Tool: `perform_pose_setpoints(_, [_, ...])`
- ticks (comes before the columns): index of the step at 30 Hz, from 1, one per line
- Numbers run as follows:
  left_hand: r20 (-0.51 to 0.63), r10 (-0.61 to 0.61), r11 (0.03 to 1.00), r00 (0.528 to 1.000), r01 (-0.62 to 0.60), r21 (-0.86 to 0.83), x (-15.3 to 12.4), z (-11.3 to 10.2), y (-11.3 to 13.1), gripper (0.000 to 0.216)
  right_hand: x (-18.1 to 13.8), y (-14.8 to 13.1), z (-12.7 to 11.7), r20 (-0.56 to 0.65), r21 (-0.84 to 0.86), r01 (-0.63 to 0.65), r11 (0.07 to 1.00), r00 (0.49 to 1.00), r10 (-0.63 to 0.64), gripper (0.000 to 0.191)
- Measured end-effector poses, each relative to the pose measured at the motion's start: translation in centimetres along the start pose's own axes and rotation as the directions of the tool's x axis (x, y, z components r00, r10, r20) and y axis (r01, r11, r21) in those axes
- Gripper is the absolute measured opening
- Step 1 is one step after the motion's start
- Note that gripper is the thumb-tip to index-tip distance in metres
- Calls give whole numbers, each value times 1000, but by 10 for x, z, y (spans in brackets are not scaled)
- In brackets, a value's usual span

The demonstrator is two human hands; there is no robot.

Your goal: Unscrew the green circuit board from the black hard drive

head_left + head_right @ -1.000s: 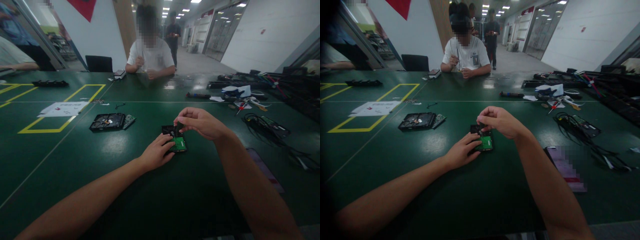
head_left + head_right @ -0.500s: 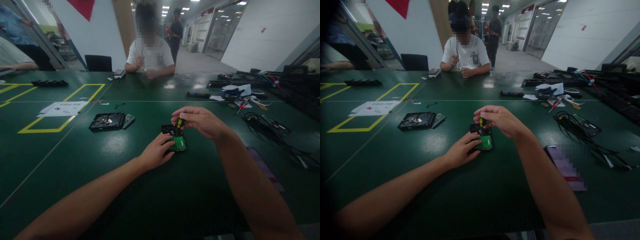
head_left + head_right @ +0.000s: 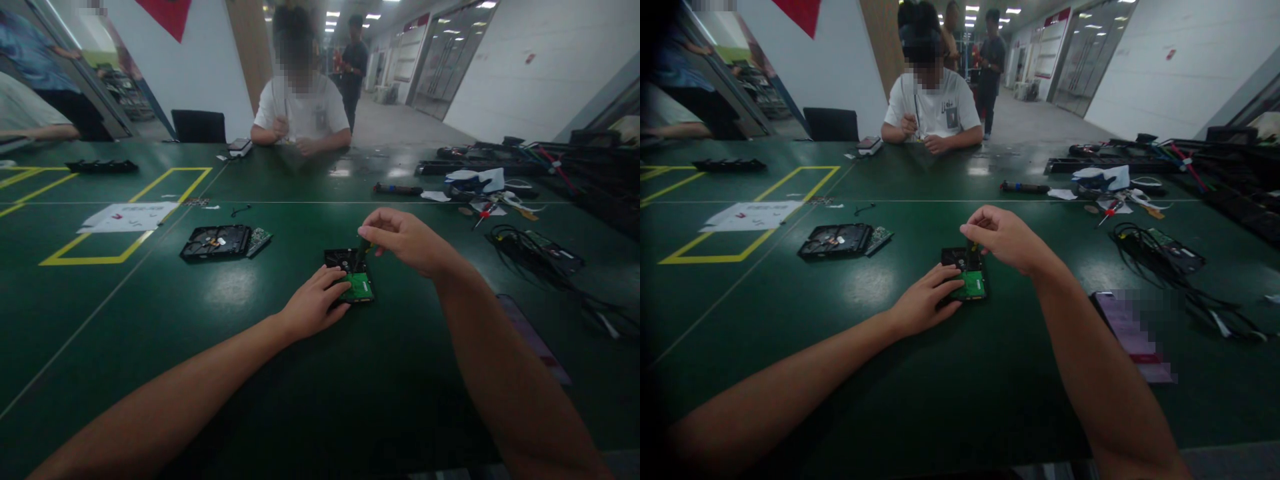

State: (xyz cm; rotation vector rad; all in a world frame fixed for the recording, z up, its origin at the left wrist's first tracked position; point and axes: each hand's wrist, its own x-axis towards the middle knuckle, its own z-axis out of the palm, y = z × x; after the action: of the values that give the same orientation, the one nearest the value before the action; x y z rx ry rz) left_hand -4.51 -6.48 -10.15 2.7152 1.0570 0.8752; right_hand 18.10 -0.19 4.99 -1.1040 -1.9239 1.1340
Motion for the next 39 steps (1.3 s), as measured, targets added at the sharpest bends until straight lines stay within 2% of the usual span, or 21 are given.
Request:
perform_pose_setpoints(3, [-1,-3,1000,1000,3,3,0,0,0,40,1,1,-3,2,-120,13,993,1000,-13,18])
perform_pose_setpoints(7, [5,2,1000,1000,-2,10,0,2,-1,41,1,0,-4,29,-242,20,970,999,-14,23])
perform_pose_setpoints(16, [-12,-8,1000,1000,8,-4,1,-1,2,39,-2,-2,-4,18,-427,91,900,996,-92,28])
perform_pose_setpoints(20, [-16,-6,1000,1000,6,-14,0,1,0,41,-5,-9,2,0,-542,128,831,988,-152,33])
perform_pose_setpoints(25, [-40,4,1000,999,-4,-10,0,2,0,39,-12,-19,16,-72,-769,44,638,985,-156,38])
perform_pose_setpoints(27, [-40,8,1000,999,-8,-8,0,1,1,39,-14,-19,18,-67,-793,40,607,986,-152,31])
perform_pose_setpoints(33, [-19,-4,1000,1000,4,-7,-1,2,-1,42,-17,-19,18,-35,-837,30,546,994,-107,34])
perform_pose_setpoints(37, [-26,1,1000,1000,-2,-20,-1,2,-1,40,-21,-25,25,-103,-869,-82,487,995,-16,33])
perform_pose_setpoints(39, [-31,-3,1000,1000,2,-28,-1,2,-1,39,-23,-27,28,-108,-875,-88,476,994,-15,34])
